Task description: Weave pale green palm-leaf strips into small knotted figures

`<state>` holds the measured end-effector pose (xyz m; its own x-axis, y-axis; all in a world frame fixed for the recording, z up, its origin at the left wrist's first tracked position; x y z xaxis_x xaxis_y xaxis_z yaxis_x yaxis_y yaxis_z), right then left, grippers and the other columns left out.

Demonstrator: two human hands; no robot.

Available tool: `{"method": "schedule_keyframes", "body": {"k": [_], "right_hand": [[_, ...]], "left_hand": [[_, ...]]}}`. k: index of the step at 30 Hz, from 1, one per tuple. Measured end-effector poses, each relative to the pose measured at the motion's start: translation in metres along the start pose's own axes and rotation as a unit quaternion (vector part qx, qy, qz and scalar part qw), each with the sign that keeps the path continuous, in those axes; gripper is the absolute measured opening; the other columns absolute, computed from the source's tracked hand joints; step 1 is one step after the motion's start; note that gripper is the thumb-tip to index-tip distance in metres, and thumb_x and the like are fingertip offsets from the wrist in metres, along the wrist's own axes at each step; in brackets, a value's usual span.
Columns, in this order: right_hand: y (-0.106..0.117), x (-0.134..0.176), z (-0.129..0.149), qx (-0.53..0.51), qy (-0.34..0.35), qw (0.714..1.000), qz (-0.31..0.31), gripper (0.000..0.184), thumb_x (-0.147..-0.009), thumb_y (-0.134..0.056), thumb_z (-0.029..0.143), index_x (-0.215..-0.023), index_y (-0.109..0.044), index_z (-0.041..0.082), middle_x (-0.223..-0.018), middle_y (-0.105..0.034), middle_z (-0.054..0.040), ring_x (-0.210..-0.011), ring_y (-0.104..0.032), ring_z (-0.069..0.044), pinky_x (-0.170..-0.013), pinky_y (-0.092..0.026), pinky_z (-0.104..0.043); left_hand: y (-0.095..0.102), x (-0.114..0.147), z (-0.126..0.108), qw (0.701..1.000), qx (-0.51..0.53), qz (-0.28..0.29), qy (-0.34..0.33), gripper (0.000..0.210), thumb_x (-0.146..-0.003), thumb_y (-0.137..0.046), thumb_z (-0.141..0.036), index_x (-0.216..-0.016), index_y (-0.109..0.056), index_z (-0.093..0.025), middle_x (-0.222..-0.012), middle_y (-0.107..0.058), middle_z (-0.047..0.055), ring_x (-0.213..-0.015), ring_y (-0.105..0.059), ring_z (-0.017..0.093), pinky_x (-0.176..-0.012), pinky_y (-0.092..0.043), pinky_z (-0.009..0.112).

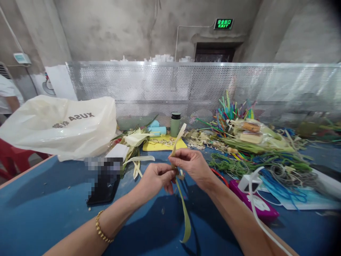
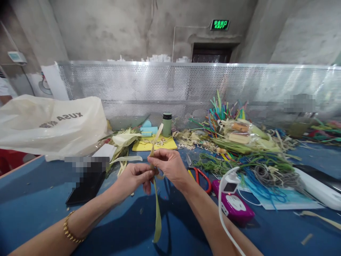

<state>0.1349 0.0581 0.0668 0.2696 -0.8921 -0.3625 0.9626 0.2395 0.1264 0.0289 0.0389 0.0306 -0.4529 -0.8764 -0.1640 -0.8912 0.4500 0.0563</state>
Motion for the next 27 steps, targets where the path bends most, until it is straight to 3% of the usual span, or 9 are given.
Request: {"method": "schedule_keyframes", "body": {"k": [7, 16, 23, 27], "right_hand": [[0.002, 0.000, 0.002, 0.029, 0.032, 0.999, 0.017, 0.029, -0.074, -0.068, 0.041, -0.081, -0.068, 0.013, -0.067, -0.061, -0.0015, -0.061, -0.053, -0.011, -0.055, -0.042, -0.022], [0.000, 0.002, 0.014, 0.094, 0.095, 0.991, 0.019, 0.024, -0.078, -0.066, 0.038, -0.083, -0.070, 0.014, -0.075, -0.066, -0.0035, -0.068, -0.057, -0.013, -0.063, -0.045, -0.025], [-0.002, 0.003, 0.016, 0.150, 0.137, 0.979, 0.016, 0.020, -0.079, -0.065, 0.036, -0.084, -0.071, 0.017, -0.076, -0.067, -0.0033, -0.070, -0.058, -0.014, -0.065, -0.047, -0.027], [0.002, 0.004, 0.022, 0.168, 0.166, 0.971, -0.016, 0.016, -0.079, -0.065, 0.032, -0.082, -0.071, 0.018, -0.077, -0.067, -0.0034, -0.072, -0.058, -0.015, -0.064, -0.046, -0.027]], "left_hand": [[0.000, 0.000, 0.005, 0.997, 0.079, 0.011, -0.004, 0.024, -0.072, -0.067, -0.034, -0.072, -0.053, -0.014, -0.058, -0.061, 0.001, -0.046, -0.059, 0.014, -0.047, -0.046, 0.025], [0.008, -0.001, 0.007, 0.997, 0.070, -0.025, 0.018, 0.019, -0.071, -0.064, -0.027, -0.069, -0.050, -0.015, -0.057, -0.060, 0.000, -0.040, -0.057, 0.013, -0.042, -0.041, 0.022], [0.011, 0.000, 0.006, 0.995, 0.092, -0.038, 0.024, 0.027, -0.072, -0.065, -0.036, -0.064, -0.052, -0.015, -0.053, -0.057, -0.001, -0.042, -0.055, 0.011, -0.046, -0.043, 0.023], [0.011, -0.001, 0.004, 0.993, 0.114, -0.036, 0.003, 0.027, -0.073, -0.067, -0.038, -0.068, -0.057, -0.014, -0.058, -0.059, 0.000, -0.048, -0.055, 0.010, -0.052, -0.046, 0.024]]}}
Point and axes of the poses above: each hand's wrist, its own x-axis away from the middle knuckle, its own y-axis out of the back of the hand, z = x × y, the point moved 6 cm from there along -x, towards the middle knuckle
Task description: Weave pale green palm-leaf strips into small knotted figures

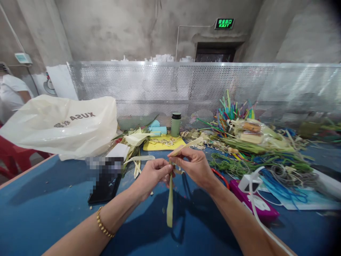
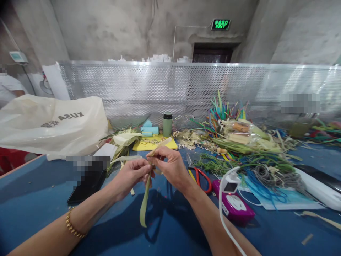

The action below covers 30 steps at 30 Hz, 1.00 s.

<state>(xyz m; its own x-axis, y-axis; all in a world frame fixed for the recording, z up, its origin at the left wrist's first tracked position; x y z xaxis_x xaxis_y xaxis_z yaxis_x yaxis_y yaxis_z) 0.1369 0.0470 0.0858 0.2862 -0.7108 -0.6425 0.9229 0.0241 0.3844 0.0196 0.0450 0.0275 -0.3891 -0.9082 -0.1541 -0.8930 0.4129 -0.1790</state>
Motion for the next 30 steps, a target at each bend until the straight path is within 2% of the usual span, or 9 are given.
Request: {"method": "schedule_keyframes", "body": {"k": [4, 8, 13, 17, 21, 25, 30], "right_hand": [[0.005, 0.000, 0.004, 0.010, 0.015, 1.000, -0.024, 0.013, -0.079, -0.066, 0.029, -0.081, -0.072, 0.017, -0.077, -0.067, -0.0043, -0.073, -0.059, -0.016, -0.064, -0.046, -0.028], [0.004, 0.001, 0.007, 0.007, 0.034, 0.999, -0.017, 0.010, -0.080, -0.065, 0.026, -0.082, -0.072, 0.019, -0.077, -0.068, -0.0042, -0.072, -0.060, -0.015, -0.065, -0.047, -0.028], [0.001, 0.005, 0.017, 0.052, 0.100, 0.993, -0.020, 0.008, -0.083, -0.062, 0.024, -0.082, -0.070, 0.020, -0.081, -0.068, -0.0037, -0.080, -0.061, -0.017, -0.075, -0.048, -0.032], [-0.007, 0.010, 0.023, 0.139, 0.180, 0.973, 0.033, 0.010, -0.086, -0.058, 0.020, -0.086, -0.067, 0.020, -0.084, -0.068, -0.0034, -0.082, -0.059, -0.016, -0.081, -0.045, -0.034], [-0.012, 0.014, 0.022, 0.198, 0.250, 0.946, 0.062, 0.013, -0.087, -0.057, 0.017, -0.093, -0.067, 0.020, -0.094, -0.068, -0.0047, -0.087, -0.056, -0.016, -0.081, -0.044, -0.033], [-0.014, 0.016, 0.023, 0.242, 0.271, 0.929, 0.072, 0.017, -0.087, -0.055, 0.016, -0.099, -0.067, 0.021, -0.099, -0.069, -0.0040, -0.087, -0.054, -0.016, -0.083, -0.043, -0.034], [-0.012, 0.019, 0.026, 0.263, 0.272, 0.922, 0.080, 0.019, -0.089, -0.054, 0.019, -0.102, -0.066, 0.022, -0.105, -0.068, -0.0037, -0.091, -0.053, -0.017, -0.084, -0.042, -0.034]], "left_hand": [[0.000, 0.000, -0.004, 1.000, -0.023, -0.003, -0.010, 0.024, -0.075, -0.065, -0.036, -0.070, -0.056, -0.014, -0.050, -0.058, 0.000, -0.045, -0.055, 0.012, -0.050, -0.044, 0.024], [0.001, 0.001, -0.006, 0.998, -0.057, -0.014, -0.013, 0.023, -0.076, -0.063, -0.035, -0.068, -0.056, -0.014, -0.049, -0.059, 0.002, -0.044, -0.055, 0.012, -0.049, -0.043, 0.024], [0.005, 0.001, -0.006, 0.999, -0.040, -0.037, -0.002, 0.020, -0.074, -0.063, -0.031, -0.066, -0.056, -0.014, -0.048, -0.057, 0.001, -0.043, -0.055, 0.012, -0.047, -0.042, 0.024], [0.014, -0.001, -0.006, 0.997, 0.002, -0.074, 0.006, 0.016, -0.074, -0.061, -0.027, -0.066, -0.056, -0.014, -0.046, -0.055, 0.000, -0.041, -0.054, 0.013, -0.046, -0.042, 0.025], [0.019, -0.002, -0.007, 0.996, 0.016, -0.082, -0.013, 0.021, -0.075, -0.060, -0.028, -0.061, -0.053, -0.014, -0.046, -0.052, -0.002, -0.040, -0.050, 0.011, -0.046, -0.043, 0.025], [0.019, -0.001, -0.009, 0.996, 0.029, -0.083, -0.021, 0.025, -0.076, -0.062, -0.034, -0.063, -0.056, -0.014, -0.049, -0.052, -0.002, -0.043, -0.053, 0.012, -0.048, -0.045, 0.026], [0.016, 0.000, -0.012, 0.996, 0.040, -0.074, -0.020, 0.024, -0.075, -0.062, -0.035, -0.065, -0.058, -0.013, -0.048, -0.054, -0.001, -0.046, -0.056, 0.014, -0.050, -0.046, 0.027]]}}
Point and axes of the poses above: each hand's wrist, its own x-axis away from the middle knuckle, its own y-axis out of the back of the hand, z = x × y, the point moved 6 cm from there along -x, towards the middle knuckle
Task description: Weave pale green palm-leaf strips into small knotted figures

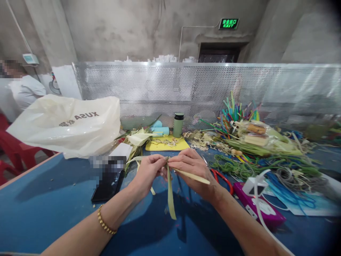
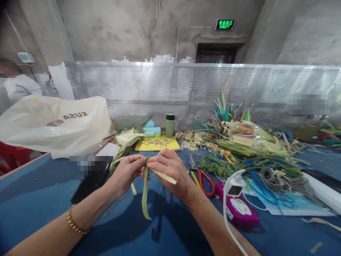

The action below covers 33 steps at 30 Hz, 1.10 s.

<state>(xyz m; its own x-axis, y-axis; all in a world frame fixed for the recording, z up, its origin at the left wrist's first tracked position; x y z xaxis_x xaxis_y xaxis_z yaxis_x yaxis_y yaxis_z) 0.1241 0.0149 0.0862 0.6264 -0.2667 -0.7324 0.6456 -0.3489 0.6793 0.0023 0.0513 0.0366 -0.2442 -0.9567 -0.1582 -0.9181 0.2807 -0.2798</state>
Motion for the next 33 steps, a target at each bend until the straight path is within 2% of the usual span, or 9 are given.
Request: {"method": "schedule_keyframes", "body": {"k": [12, 19, 26, 28, 30, 33], "right_hand": [[0.000, 0.003, -0.005, 0.051, 0.000, 0.999, -0.002, 0.022, -0.088, -0.054, 0.023, -0.108, -0.065, 0.024, -0.114, -0.065, -0.0027, -0.096, -0.051, -0.018, -0.087, -0.039, -0.036], [0.005, 0.002, -0.002, 0.089, 0.003, 0.996, 0.010, 0.026, -0.088, -0.054, 0.028, -0.112, -0.064, 0.027, -0.119, -0.060, -0.0051, -0.098, -0.050, -0.020, -0.087, -0.038, -0.038], [0.006, 0.000, -0.004, 0.083, 0.006, 0.996, -0.012, 0.025, -0.086, -0.058, 0.028, -0.108, -0.067, 0.028, -0.117, -0.061, -0.0056, -0.095, -0.050, -0.020, -0.086, -0.041, -0.037], [0.008, 0.000, -0.006, 0.052, -0.016, 0.998, -0.032, 0.025, -0.087, -0.055, 0.022, -0.108, -0.067, 0.029, -0.115, -0.061, -0.0050, -0.096, -0.051, -0.019, -0.087, -0.041, -0.036], [0.012, -0.001, -0.010, 0.004, -0.066, 0.996, -0.061, 0.027, -0.088, -0.050, 0.017, -0.109, -0.066, 0.026, -0.110, -0.063, -0.0056, -0.097, -0.052, -0.018, -0.087, -0.042, -0.035], [0.014, 0.001, -0.017, -0.069, -0.173, 0.980, -0.078, 0.019, -0.089, -0.050, 0.021, -0.097, -0.067, 0.019, -0.089, -0.066, -0.0052, -0.082, -0.056, -0.016, -0.074, -0.044, -0.029]], "left_hand": [[-0.002, 0.002, -0.004, 1.000, 0.010, 0.011, -0.012, 0.015, -0.075, -0.060, -0.024, -0.065, -0.058, -0.012, -0.049, -0.057, 0.001, -0.044, -0.054, 0.013, -0.050, -0.047, 0.028], [-0.004, 0.002, -0.006, 0.997, 0.066, 0.035, 0.001, 0.022, -0.077, -0.063, -0.032, -0.070, -0.058, -0.012, -0.052, -0.059, 0.003, -0.045, -0.056, 0.013, -0.050, -0.047, 0.026], [-0.005, 0.004, -0.004, 0.994, 0.096, 0.043, 0.018, 0.019, -0.075, -0.067, -0.028, -0.069, -0.055, -0.014, -0.052, -0.057, 0.000, -0.048, -0.057, 0.013, -0.049, -0.045, 0.024], [-0.003, 0.003, -0.006, 0.996, 0.085, 0.033, 0.006, 0.019, -0.076, -0.066, -0.029, -0.071, -0.056, -0.014, -0.053, -0.058, 0.001, -0.048, -0.057, 0.013, -0.049, -0.044, 0.024], [-0.002, 0.003, -0.009, 0.998, 0.052, 0.021, -0.017, 0.021, -0.078, -0.064, -0.032, -0.071, -0.056, -0.014, -0.052, -0.059, 0.002, -0.047, -0.056, 0.012, -0.050, -0.044, 0.023], [0.000, 0.003, -0.016, 0.997, -0.029, -0.010, -0.069, 0.023, -0.080, -0.060, -0.034, -0.069, -0.055, -0.014, -0.051, -0.060, 0.002, -0.045, -0.055, 0.012, -0.049, -0.044, 0.023]]}}
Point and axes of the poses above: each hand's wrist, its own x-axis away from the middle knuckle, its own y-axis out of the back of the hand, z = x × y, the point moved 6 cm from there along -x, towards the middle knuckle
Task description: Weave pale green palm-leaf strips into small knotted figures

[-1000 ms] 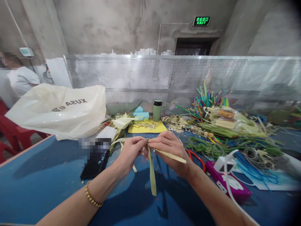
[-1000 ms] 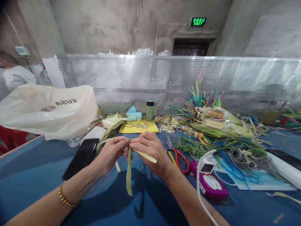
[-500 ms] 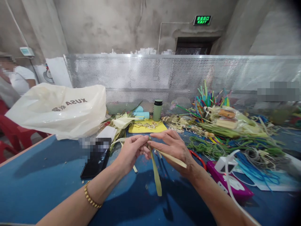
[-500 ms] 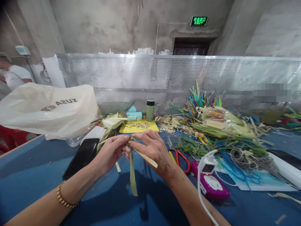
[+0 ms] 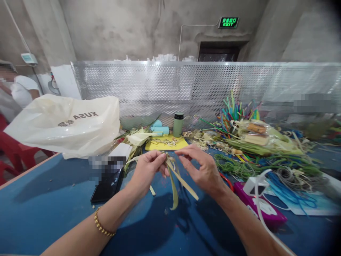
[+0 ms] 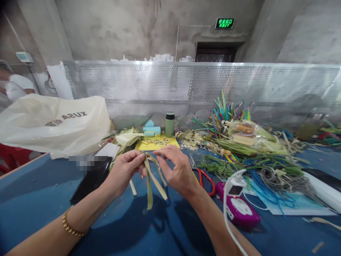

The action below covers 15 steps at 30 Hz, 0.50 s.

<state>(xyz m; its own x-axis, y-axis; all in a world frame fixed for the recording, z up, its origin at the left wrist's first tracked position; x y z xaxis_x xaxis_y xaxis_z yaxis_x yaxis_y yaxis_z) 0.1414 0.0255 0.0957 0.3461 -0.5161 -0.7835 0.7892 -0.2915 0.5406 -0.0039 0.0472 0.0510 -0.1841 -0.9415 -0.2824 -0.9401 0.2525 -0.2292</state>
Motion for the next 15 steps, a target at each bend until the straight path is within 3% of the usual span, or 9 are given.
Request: {"method": "schedule_keyframes", "body": {"k": [2, 5, 15], "right_hand": [[-0.005, 0.001, -0.002, -0.017, -0.054, 0.998, 0.033, 0.022, -0.090, -0.050, 0.027, -0.080, -0.066, 0.016, -0.073, -0.063, -0.0030, -0.068, -0.054, -0.013, -0.062, -0.042, -0.025], [-0.018, 0.004, 0.000, -0.009, -0.082, 0.993, 0.089, 0.036, -0.091, -0.047, 0.034, -0.064, -0.065, 0.016, -0.060, -0.059, -0.0015, -0.059, -0.049, -0.011, -0.057, -0.037, -0.024], [-0.026, 0.006, -0.010, -0.055, -0.149, 0.983, 0.096, 0.022, -0.085, -0.053, 0.024, -0.068, -0.064, 0.015, -0.062, -0.059, 0.0003, -0.058, -0.047, -0.010, -0.055, -0.036, -0.022]], "left_hand": [[0.001, 0.001, -0.004, 0.998, -0.056, -0.021, -0.028, 0.024, -0.081, -0.058, -0.034, -0.068, -0.055, -0.014, -0.049, -0.060, 0.002, -0.044, -0.054, 0.012, -0.049, -0.043, 0.024], [0.000, 0.002, -0.007, 0.991, -0.121, -0.038, -0.050, 0.025, -0.081, -0.058, -0.035, -0.066, -0.055, -0.015, -0.047, -0.058, 0.000, -0.044, -0.053, 0.012, -0.048, -0.042, 0.023], [-0.005, 0.002, -0.003, 0.995, -0.094, -0.017, -0.018, 0.019, -0.076, -0.064, -0.031, -0.073, -0.062, -0.012, -0.054, -0.063, 0.003, -0.051, -0.057, 0.013, -0.054, -0.045, 0.024]]}}
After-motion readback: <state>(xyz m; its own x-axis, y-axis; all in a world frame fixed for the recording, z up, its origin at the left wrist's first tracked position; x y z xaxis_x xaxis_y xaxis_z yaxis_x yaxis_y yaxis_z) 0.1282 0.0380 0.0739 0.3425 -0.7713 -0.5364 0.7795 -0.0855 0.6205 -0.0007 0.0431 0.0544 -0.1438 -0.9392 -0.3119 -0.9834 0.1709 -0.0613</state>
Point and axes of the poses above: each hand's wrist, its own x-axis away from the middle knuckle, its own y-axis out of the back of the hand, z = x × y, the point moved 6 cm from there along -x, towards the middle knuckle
